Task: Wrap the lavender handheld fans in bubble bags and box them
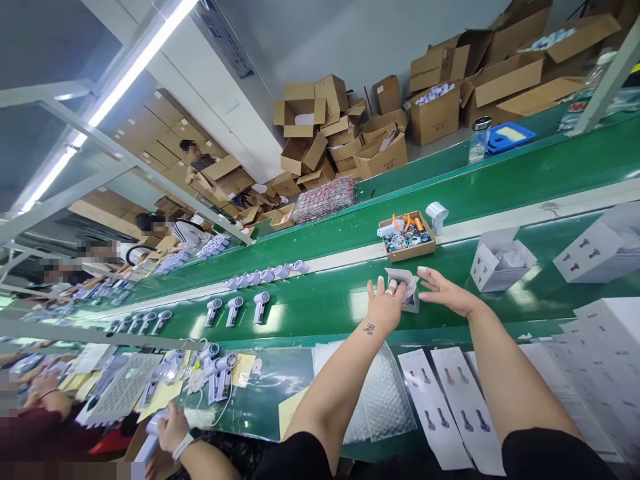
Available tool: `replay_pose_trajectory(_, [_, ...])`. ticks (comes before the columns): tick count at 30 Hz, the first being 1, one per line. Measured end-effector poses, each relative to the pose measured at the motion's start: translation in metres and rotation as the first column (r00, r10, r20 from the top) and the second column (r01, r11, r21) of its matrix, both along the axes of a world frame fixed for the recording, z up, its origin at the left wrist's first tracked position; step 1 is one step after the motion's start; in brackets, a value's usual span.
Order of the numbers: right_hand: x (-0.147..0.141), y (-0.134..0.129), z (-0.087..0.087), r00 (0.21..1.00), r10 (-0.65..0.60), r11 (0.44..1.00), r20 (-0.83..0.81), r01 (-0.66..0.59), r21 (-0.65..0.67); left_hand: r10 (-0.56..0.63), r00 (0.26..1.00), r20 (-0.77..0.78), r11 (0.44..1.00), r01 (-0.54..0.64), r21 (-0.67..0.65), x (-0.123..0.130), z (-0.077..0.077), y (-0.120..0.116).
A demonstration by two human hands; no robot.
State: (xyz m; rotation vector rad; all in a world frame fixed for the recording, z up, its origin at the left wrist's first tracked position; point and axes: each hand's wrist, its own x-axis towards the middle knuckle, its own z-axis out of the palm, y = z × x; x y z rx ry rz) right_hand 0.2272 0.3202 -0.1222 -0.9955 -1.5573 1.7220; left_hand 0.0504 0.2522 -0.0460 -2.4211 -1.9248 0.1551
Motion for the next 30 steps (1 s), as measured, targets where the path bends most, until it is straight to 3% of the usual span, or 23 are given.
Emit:
replay_pose_trajectory(2, [-0.006,-0.008,-0.011,0.99,0.009,0.999,0.142,-0.014,0.037,0.011,1.0,-0.023,0.999,-0.012,-0.042,0.001,-0.007,0.006])
replay_pose_trajectory(6, [-0.031,-0.014,-0.024,0.941,-0.163,0.973,0.296,0.103,0.209,-0.023,0.997,-0.07,0.989,0.012,-0.144,0.014,-0.012,0.02])
replay_pose_trajectory(10, [-0.038,-0.008,-0.02,0.941,-0.173,0.962,0.291,0.099,0.253,0.055,0.987,0.15,0.998,-0.051,-0.033,0.012,-0.004,0.007])
replay_pose_trajectory(14, [-0.045,0.007,-0.011,0.967,-0.112,0.962,0.227,0.049,0.269,0.14,0.898,0.418,0.957,-0.232,0.177,-0.007,0.009,-0.028])
replay_pose_trajectory(16, [-0.052,0.014,-0.01,0.969,-0.091,0.968,0.229,0.032,0.249,0.131,0.829,0.544,0.948,-0.265,0.176,-0.015,0.012,-0.05])
replay_pose_trajectory(20, [-0.062,0.024,-0.013,0.959,-0.09,0.976,0.27,0.032,0.214,0.195,0.622,0.758,0.967,-0.252,-0.042,-0.025,0.006,-0.102])
replay_pose_trajectory(24, [-0.061,0.027,-0.016,0.938,-0.126,0.979,0.322,0.065,0.194,0.398,0.398,0.827,0.915,-0.232,-0.329,-0.026,-0.005,-0.15])
replay_pose_trajectory(27, [-0.062,0.025,-0.014,0.925,-0.154,0.98,0.347,0.097,0.176,0.486,0.343,0.803,0.873,-0.211,-0.439,-0.026,-0.008,-0.18])
replay_pose_trajectory(30, [-0.062,0.019,-0.008,0.923,-0.184,0.977,0.337,0.136,0.162,0.455,0.374,0.808,0.889,-0.147,-0.433,-0.04,-0.008,-0.206])
